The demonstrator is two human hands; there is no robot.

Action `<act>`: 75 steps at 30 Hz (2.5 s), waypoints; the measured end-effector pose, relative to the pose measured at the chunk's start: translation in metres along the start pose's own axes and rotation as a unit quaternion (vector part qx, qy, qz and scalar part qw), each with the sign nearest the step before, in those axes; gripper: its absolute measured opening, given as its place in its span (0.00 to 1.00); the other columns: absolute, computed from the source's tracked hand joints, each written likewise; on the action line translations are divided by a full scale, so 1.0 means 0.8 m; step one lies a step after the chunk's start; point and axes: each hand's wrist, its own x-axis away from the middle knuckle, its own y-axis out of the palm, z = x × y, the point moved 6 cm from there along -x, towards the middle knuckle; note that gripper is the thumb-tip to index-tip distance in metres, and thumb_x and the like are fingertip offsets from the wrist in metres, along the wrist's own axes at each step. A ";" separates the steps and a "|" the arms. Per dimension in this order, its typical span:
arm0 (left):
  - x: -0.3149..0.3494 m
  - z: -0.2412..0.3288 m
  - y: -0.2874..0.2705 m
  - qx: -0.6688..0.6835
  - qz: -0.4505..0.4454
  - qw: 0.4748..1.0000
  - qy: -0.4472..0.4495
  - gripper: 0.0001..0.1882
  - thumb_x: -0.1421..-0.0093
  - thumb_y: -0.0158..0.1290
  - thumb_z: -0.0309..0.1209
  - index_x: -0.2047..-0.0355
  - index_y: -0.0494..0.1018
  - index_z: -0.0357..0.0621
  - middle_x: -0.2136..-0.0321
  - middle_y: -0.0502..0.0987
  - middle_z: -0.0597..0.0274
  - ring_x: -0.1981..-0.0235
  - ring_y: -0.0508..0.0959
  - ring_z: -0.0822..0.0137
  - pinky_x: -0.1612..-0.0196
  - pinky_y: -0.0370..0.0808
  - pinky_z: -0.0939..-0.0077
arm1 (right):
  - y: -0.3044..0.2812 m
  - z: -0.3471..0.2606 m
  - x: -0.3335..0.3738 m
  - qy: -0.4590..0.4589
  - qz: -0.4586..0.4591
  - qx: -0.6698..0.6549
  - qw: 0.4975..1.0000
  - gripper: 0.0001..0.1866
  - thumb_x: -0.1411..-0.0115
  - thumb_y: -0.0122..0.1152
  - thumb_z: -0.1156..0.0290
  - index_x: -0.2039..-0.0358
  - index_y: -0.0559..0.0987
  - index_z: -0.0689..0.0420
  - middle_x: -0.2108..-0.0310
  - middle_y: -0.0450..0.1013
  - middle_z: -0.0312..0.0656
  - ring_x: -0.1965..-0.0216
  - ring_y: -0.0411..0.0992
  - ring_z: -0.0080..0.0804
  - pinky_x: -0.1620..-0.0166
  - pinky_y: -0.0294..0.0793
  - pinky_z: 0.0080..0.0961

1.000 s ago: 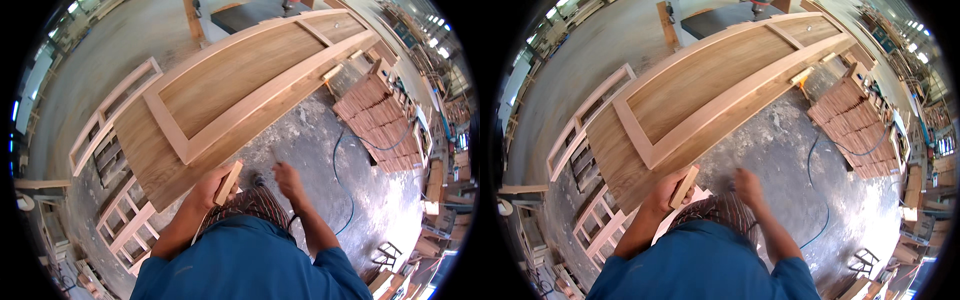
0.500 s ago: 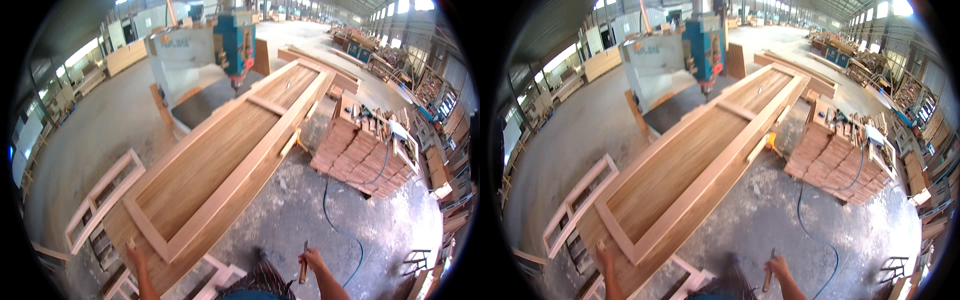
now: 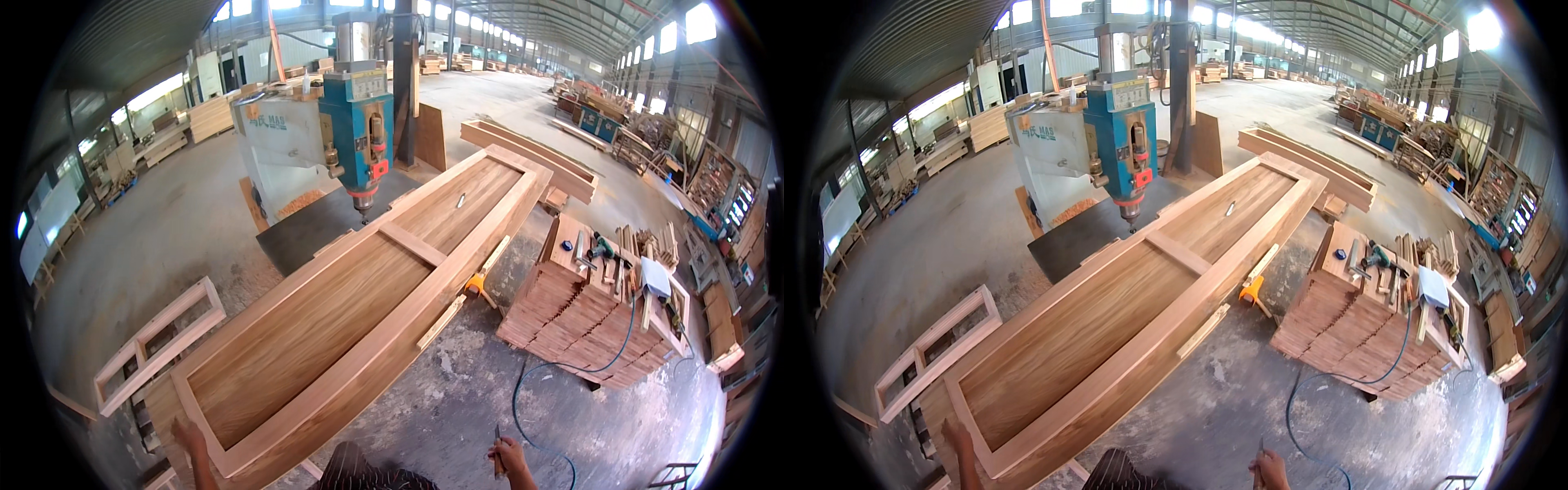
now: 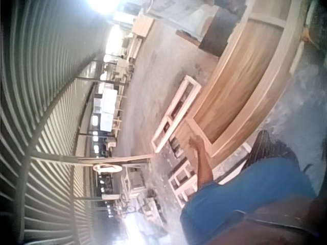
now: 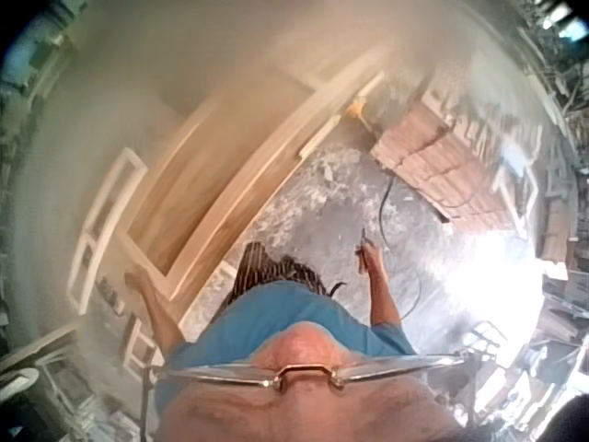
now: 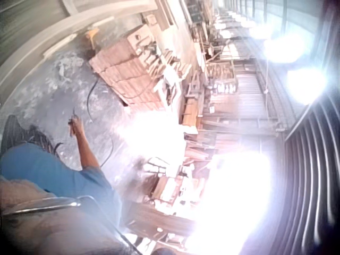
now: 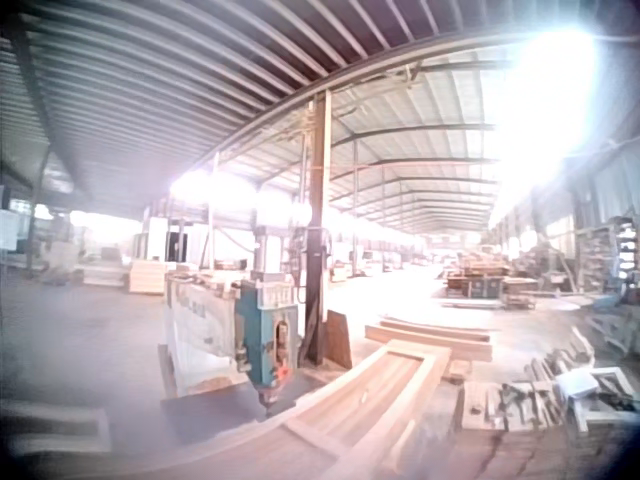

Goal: The person assembles a wooden frame by using a chisel to refine joints, securing the wood with a pneumatic nail gun, and smoothing the surface with a sanding block.

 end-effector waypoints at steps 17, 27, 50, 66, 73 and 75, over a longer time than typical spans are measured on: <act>0.042 0.830 0.126 0.200 -0.136 0.897 0.370 0.43 0.45 0.64 0.49 0.39 0.64 0.28 0.42 0.69 0.35 0.37 0.65 0.39 0.32 0.58 0.49 | 0.190 -0.460 -0.140 -0.364 0.005 0.385 0.848 0.23 0.46 0.65 0.77 0.48 0.75 0.64 0.67 0.75 0.38 0.69 0.73 0.23 0.66 0.74 0.22; -0.007 0.957 0.207 0.116 -0.115 0.922 0.352 0.52 0.48 0.62 0.57 0.37 0.60 0.26 0.42 0.68 0.38 0.39 0.65 0.43 0.32 0.56 0.48 | 0.346 -0.663 -0.337 -0.429 -0.100 0.529 0.725 0.23 0.45 0.66 0.74 0.46 0.76 0.57 0.62 0.79 0.49 0.64 0.79 0.45 0.60 0.79 0.36; -0.002 0.985 0.197 0.030 -0.215 0.904 0.367 0.50 0.47 0.63 0.52 0.38 0.57 0.25 0.47 0.66 0.40 0.46 0.66 0.43 0.38 0.60 0.50 | 0.572 -0.647 -0.536 -0.022 -0.289 0.059 0.955 0.06 0.34 0.62 0.71 0.64 0.76 0.59 0.73 0.76 0.39 0.78 0.76 0.24 0.75 0.78 0.20; 0.000 0.985 0.190 0.032 -0.224 0.906 0.357 0.49 0.46 0.64 0.49 0.37 0.56 0.26 0.47 0.65 0.40 0.46 0.65 0.43 0.37 0.60 0.49 | 0.570 -0.656 -0.548 -0.049 -0.229 0.035 0.971 0.08 0.33 0.59 0.71 0.64 0.74 0.63 0.72 0.77 0.43 0.77 0.78 0.27 0.74 0.81 0.21; -0.001 0.987 0.193 0.034 -0.223 0.905 0.361 0.49 0.47 0.65 0.49 0.37 0.56 0.26 0.46 0.65 0.39 0.46 0.65 0.43 0.37 0.60 0.50 | 0.564 -0.634 -0.556 -0.023 -0.238 0.042 0.970 0.08 0.33 0.60 0.70 0.62 0.75 0.63 0.73 0.77 0.43 0.75 0.79 0.29 0.72 0.82 0.21; -0.001 0.983 0.197 0.038 -0.219 0.904 0.365 0.49 0.47 0.65 0.48 0.37 0.56 0.26 0.46 0.65 0.39 0.45 0.65 0.43 0.37 0.60 0.50 | 0.571 -0.638 -0.543 -0.039 -0.267 0.047 0.962 0.09 0.32 0.59 0.70 0.62 0.76 0.64 0.72 0.77 0.43 0.75 0.79 0.29 0.72 0.82 0.21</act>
